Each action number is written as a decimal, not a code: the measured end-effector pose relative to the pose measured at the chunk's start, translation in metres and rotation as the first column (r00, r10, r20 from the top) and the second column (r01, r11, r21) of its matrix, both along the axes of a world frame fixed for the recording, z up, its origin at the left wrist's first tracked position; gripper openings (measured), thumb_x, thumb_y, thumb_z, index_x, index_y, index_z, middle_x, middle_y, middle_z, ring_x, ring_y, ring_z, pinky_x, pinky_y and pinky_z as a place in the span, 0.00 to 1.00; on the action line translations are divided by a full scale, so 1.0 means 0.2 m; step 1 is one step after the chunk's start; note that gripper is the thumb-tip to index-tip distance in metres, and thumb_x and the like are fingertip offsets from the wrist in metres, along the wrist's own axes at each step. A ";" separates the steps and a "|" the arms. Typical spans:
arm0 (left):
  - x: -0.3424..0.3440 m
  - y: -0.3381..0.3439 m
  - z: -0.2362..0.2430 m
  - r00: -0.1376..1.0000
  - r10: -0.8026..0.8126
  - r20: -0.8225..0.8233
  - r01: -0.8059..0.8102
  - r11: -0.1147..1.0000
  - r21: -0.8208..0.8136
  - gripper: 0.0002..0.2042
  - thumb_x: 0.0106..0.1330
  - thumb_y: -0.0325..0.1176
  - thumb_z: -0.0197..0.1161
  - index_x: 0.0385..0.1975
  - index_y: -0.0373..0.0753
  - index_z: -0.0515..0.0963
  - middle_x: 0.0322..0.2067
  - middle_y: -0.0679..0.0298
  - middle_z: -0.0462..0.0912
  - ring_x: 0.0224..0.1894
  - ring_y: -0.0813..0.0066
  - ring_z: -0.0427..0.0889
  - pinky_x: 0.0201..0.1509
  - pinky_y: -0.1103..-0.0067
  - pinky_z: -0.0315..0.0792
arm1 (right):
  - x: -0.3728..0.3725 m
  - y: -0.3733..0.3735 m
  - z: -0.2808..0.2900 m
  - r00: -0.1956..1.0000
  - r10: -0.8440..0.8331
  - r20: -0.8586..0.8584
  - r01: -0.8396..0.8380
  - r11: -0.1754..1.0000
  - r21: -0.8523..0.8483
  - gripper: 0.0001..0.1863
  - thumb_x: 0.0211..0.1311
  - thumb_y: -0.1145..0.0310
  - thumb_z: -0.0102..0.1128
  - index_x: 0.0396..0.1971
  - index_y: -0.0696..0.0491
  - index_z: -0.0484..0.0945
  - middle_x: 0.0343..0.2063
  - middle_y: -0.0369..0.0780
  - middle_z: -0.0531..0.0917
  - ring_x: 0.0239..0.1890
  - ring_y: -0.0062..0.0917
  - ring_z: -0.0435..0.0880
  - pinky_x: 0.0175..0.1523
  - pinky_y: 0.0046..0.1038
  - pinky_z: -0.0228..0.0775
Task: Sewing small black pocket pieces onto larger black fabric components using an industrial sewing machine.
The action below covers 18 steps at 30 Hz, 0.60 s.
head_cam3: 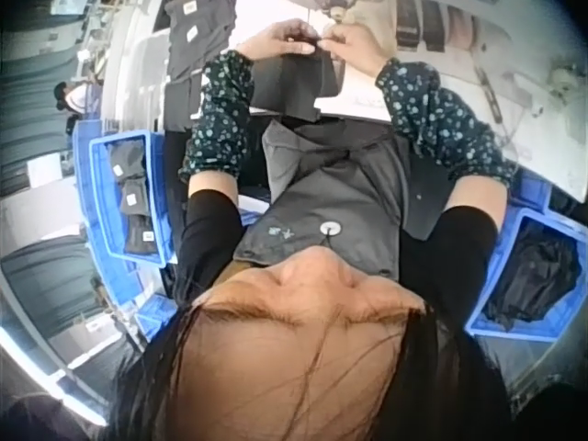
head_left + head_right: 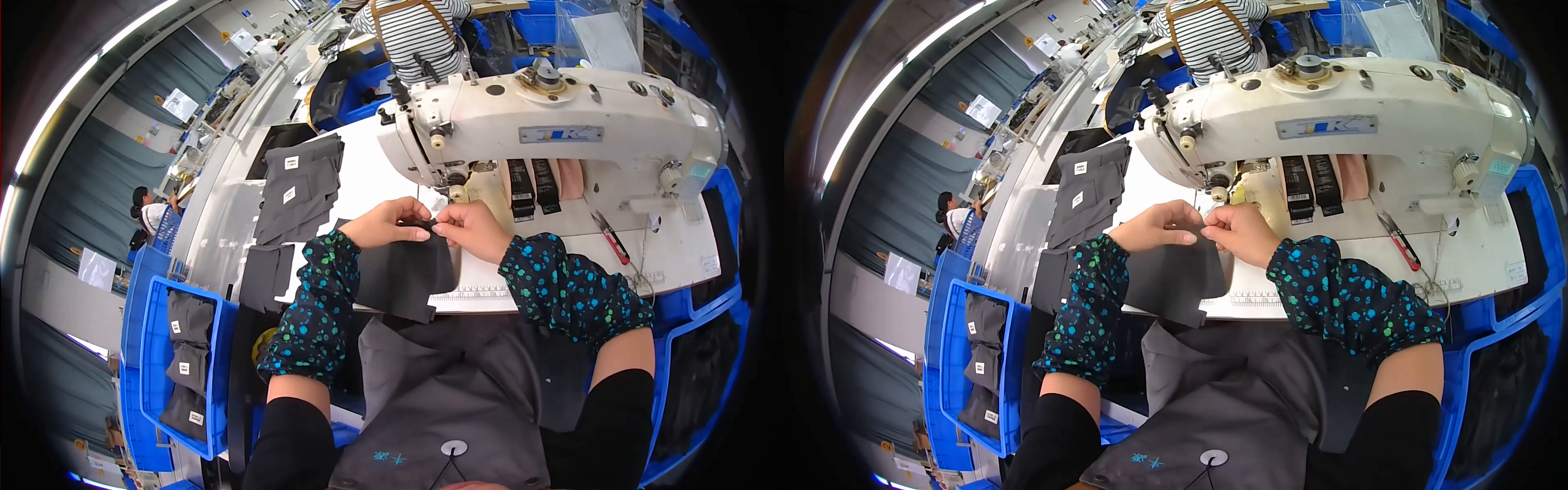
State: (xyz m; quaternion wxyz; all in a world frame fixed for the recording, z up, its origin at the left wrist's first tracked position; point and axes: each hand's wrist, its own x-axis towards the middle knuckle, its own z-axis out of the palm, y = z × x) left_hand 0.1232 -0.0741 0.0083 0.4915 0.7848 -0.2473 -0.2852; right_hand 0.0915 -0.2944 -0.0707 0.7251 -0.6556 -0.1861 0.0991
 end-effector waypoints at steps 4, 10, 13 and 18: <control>0.03 -0.04 0.06 0.975 -0.200 0.096 0.156 0.926 0.345 0.14 0.69 0.38 0.69 0.46 0.34 0.81 0.38 0.66 0.85 0.42 0.80 0.78 0.50 0.81 0.71 | 0.00 0.04 0.01 0.999 0.033 -0.006 -0.033 0.999 0.012 0.07 0.66 0.73 0.65 0.37 0.61 0.83 0.28 0.35 0.84 0.28 0.13 0.81 0.32 0.18 0.76; 0.08 -0.01 0.07 0.983 -0.177 0.038 0.153 0.923 0.353 0.12 0.65 0.37 0.72 0.40 0.35 0.83 0.31 0.69 0.85 0.35 0.83 0.78 0.43 0.82 0.71 | 0.01 0.05 0.00 0.998 0.066 -0.006 -0.066 0.995 -0.071 0.08 0.65 0.72 0.66 0.38 0.61 0.84 0.27 0.35 0.85 0.26 0.14 0.82 0.31 0.19 0.75; 0.09 0.01 0.05 0.994 -0.107 0.018 0.095 0.941 0.324 0.11 0.65 0.36 0.73 0.37 0.35 0.83 0.30 0.71 0.85 0.35 0.85 0.78 0.44 0.83 0.71 | 0.00 0.06 -0.01 1.000 0.022 -0.023 -0.024 0.995 -0.101 0.08 0.65 0.72 0.65 0.37 0.61 0.84 0.24 0.34 0.84 0.24 0.14 0.81 0.30 0.19 0.74; 0.09 0.04 0.01 0.996 -0.085 -0.021 0.087 0.971 0.223 0.08 0.65 0.34 0.73 0.36 0.36 0.84 0.28 0.74 0.83 0.33 0.87 0.77 0.41 0.84 0.71 | -0.03 0.03 -0.01 0.997 -0.003 -0.073 -0.001 0.998 -0.062 0.07 0.65 0.73 0.66 0.36 0.62 0.83 0.23 0.34 0.84 0.22 0.14 0.80 0.28 0.20 0.72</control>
